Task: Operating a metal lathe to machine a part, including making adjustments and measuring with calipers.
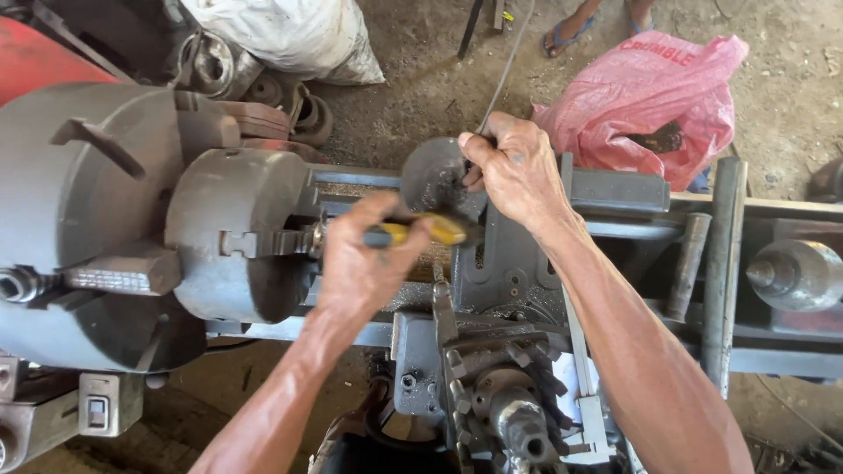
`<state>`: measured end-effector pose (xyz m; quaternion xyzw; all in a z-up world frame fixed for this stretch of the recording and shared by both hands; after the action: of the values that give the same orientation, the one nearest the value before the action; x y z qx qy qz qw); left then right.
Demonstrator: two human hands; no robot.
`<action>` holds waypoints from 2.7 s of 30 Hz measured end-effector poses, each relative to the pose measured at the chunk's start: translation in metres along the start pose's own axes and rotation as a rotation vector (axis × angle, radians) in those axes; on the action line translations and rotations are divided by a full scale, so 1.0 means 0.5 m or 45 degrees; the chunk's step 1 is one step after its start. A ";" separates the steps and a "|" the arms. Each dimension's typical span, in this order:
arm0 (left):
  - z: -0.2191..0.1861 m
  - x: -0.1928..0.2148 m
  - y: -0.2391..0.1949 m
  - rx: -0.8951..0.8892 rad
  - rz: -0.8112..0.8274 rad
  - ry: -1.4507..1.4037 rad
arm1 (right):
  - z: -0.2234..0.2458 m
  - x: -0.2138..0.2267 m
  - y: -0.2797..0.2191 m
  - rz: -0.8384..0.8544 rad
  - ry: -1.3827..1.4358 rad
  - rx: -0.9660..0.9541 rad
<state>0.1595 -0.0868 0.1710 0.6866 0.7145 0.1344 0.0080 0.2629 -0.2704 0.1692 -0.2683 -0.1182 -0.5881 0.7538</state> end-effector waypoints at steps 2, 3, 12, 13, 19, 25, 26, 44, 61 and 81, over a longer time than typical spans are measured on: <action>-0.043 0.030 -0.001 -0.008 -0.018 0.252 | 0.002 -0.006 -0.005 -0.047 0.091 0.006; -0.052 0.025 0.008 -0.015 -0.003 0.253 | -0.001 0.000 -0.001 -0.061 0.099 0.003; -0.097 0.059 0.139 0.153 0.029 1.007 | -0.023 0.047 -0.030 -0.127 -0.017 -0.106; -0.067 0.068 0.180 0.292 0.092 1.169 | -0.021 0.051 -0.032 -0.101 -0.032 -0.128; 0.148 0.056 0.320 0.872 0.503 2.005 | -0.037 0.087 -0.041 -0.069 -0.153 -0.246; 0.323 0.071 0.293 0.795 0.546 2.011 | -0.093 0.094 -0.045 -0.108 -0.205 -0.294; 0.370 0.082 0.286 0.804 0.513 1.961 | -0.101 0.091 -0.043 -0.112 -0.212 -0.289; 0.198 -0.025 0.273 0.765 0.448 1.308 | -0.116 0.094 -0.032 -0.095 -0.156 -0.236; 0.402 0.001 0.224 0.686 0.223 1.362 | -0.127 0.087 -0.028 -0.084 -0.169 -0.241; 0.421 -0.019 0.186 0.964 0.162 1.082 | -0.127 0.091 -0.027 -0.089 -0.176 -0.242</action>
<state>0.2922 -0.0563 -0.0148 0.5687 0.6106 0.1336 -0.5347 0.2541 -0.3447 0.1429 -0.3742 -0.1231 -0.6026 0.6940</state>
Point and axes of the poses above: each hand's wrist, its own y-axis towards the middle knuckle, its own x-axis out of the back of the hand, z = x × y, the point moved 2 cm from there along y, towards the middle knuckle, and after that the axes turned 1 degree about -y, right-handed, at the moved point
